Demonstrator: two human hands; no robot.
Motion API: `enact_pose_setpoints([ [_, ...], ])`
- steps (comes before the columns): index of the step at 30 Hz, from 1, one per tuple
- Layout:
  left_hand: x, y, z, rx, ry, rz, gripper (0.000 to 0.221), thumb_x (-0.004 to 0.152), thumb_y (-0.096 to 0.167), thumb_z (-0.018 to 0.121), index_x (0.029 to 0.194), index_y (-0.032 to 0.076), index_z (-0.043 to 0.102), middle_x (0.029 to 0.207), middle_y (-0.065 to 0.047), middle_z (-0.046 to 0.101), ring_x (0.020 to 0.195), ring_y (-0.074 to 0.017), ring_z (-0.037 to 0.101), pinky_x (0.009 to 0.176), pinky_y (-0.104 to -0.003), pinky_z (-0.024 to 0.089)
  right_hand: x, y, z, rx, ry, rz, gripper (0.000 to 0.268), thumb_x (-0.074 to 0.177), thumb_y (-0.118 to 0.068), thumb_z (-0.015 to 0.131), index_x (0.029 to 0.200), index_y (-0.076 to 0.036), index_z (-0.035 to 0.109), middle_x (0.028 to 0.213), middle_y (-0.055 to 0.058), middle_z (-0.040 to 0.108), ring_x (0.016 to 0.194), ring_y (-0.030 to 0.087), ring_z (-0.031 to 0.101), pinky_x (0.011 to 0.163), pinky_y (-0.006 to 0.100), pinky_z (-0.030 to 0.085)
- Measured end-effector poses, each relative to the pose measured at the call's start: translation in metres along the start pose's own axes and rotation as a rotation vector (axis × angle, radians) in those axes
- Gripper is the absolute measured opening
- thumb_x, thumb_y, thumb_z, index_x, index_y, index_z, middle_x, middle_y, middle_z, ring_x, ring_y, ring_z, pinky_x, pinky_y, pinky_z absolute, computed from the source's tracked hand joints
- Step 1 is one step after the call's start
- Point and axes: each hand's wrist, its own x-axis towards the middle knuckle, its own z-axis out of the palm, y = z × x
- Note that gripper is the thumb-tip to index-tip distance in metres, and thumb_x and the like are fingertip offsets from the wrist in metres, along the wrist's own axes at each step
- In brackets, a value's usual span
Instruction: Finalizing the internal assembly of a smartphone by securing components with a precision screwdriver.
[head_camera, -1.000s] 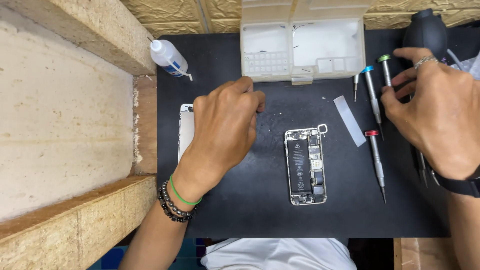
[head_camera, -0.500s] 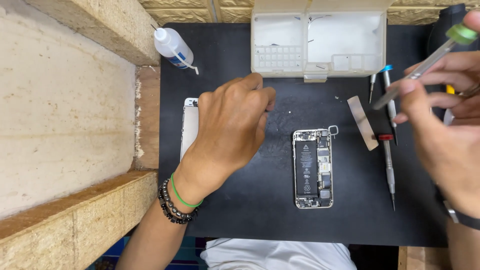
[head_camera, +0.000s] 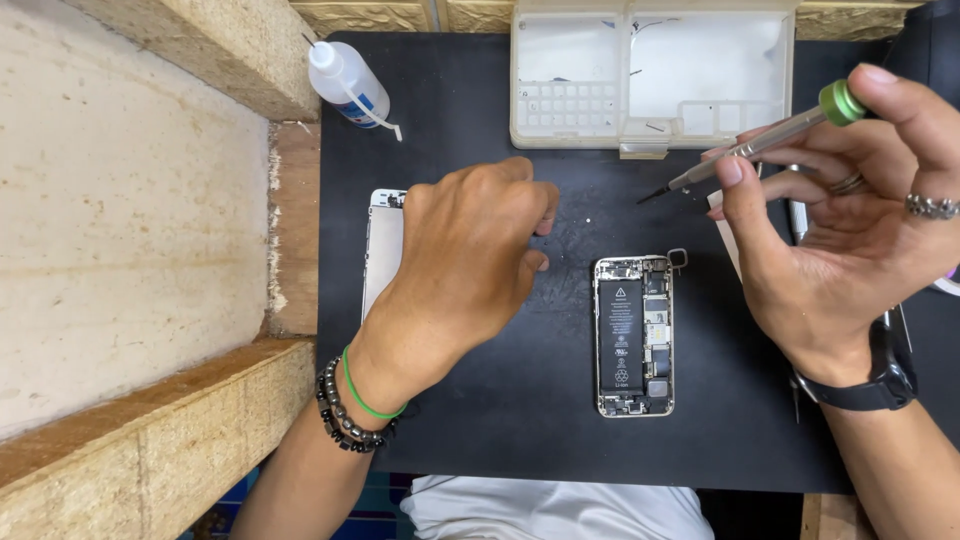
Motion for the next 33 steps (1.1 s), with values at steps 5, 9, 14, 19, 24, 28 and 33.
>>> enact_pose_setpoints([
  [5,0.0,0.0,0.0,-0.025,-0.003,0.004,0.029,0.069,0.009,0.088,0.08,0.018,0.062,0.082,0.002,0.063,0.078,-0.0345,0.066,0.05,-0.051,0.039,-0.001,0.007,-0.002,-0.016,-0.027,-0.047,0.06,0.117,0.031,0.072,0.151,0.004,0.032,0.123,0.041,0.059,0.108,0.047,0.075,0.081,0.041,0.064],
  [9,0.0,0.001,-0.002,-0.04,-0.002,0.005,0.026,0.069,0.006,0.083,0.081,0.018,0.062,0.082,0.002,0.063,0.077,-0.0357,0.065,0.048,-0.053,0.038,0.001,0.016,-0.005,-0.04,-0.072,-0.138,0.061,0.115,0.032,0.077,0.15,0.007,0.033,0.126,0.038,0.056,0.108,0.048,0.077,0.083,0.041,0.066],
  [14,-0.001,0.002,-0.003,-0.054,0.014,0.027,0.023,0.071,0.005,0.078,0.08,0.017,0.061,0.079,0.002,0.062,0.075,-0.0358,0.063,0.046,-0.052,0.035,0.0,0.016,-0.004,-0.055,-0.11,-0.145,0.06,0.113,0.028,0.077,0.147,0.008,0.033,0.117,0.04,0.063,0.107,0.045,0.078,0.081,0.039,0.065],
  [19,0.0,0.002,-0.003,-0.057,-0.006,0.012,0.021,0.071,0.007,0.078,0.081,0.017,0.062,0.079,0.003,0.061,0.076,-0.0354,0.063,0.046,-0.052,0.033,-0.001,0.024,-0.006,-0.053,-0.149,-0.199,0.062,0.112,0.029,0.077,0.149,0.007,0.031,0.126,0.041,0.057,0.112,0.048,0.077,0.083,0.042,0.068],
  [24,0.0,0.002,-0.005,-0.051,-0.005,0.01,0.018,0.072,0.009,0.075,0.081,0.017,0.061,0.078,0.002,0.061,0.075,-0.035,0.062,0.045,-0.052,0.031,0.0,0.023,-0.003,-0.024,-0.156,-0.144,0.068,0.112,0.029,0.077,0.152,0.004,0.029,0.122,0.043,0.063,0.114,0.046,0.076,0.081,0.039,0.067],
  [28,0.0,0.003,-0.005,-0.053,-0.01,0.009,0.017,0.073,0.011,0.074,0.081,0.017,0.06,0.078,0.002,0.061,0.075,-0.0351,0.062,0.046,-0.053,0.031,-0.005,0.021,0.0,-0.041,-0.097,-0.087,0.07,0.114,0.029,0.081,0.154,0.001,0.03,0.127,0.042,0.063,0.11,0.044,0.076,0.084,0.04,0.067],
  [33,0.001,0.003,-0.005,-0.057,-0.029,-0.006,0.018,0.073,0.011,0.074,0.081,0.018,0.06,0.078,0.003,0.061,0.075,-0.0348,0.062,0.047,-0.053,0.033,-0.008,0.019,0.004,-0.002,-0.032,-0.04,0.073,0.114,0.033,0.078,0.155,-0.001,0.028,0.129,0.042,0.06,0.108,0.046,0.076,0.086,0.041,0.067],
])
